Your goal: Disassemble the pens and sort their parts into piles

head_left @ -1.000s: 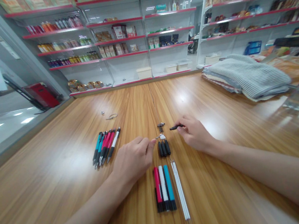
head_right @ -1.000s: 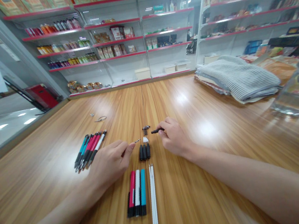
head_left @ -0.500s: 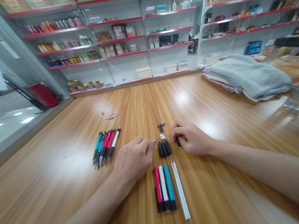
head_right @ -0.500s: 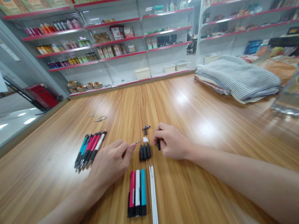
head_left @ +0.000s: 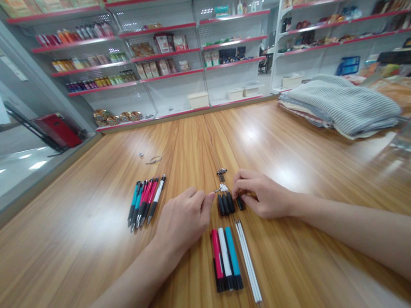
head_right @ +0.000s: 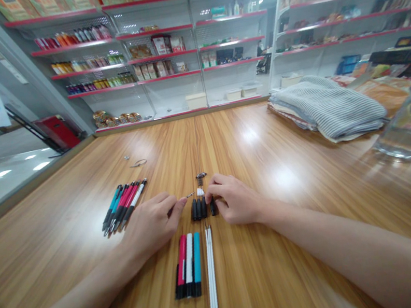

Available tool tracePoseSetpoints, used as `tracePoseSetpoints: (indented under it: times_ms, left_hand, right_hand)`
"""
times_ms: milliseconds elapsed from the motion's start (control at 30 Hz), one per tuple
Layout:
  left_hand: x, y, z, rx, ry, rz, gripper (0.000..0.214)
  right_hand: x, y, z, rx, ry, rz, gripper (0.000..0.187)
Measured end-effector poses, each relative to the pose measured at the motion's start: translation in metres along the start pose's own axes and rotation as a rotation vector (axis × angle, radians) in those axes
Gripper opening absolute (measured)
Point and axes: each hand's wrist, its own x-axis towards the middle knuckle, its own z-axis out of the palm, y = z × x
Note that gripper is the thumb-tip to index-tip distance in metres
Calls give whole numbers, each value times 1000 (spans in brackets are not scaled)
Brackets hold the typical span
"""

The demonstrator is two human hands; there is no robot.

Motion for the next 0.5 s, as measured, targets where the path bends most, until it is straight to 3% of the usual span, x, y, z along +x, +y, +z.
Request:
tracePoseSetpoints:
  times_ms: [500]
  left_hand:
    - [0, -2, 1, 6, -5, 17, 40]
  right_hand:
    - [1, -6, -6, 4, -33, -31, 30]
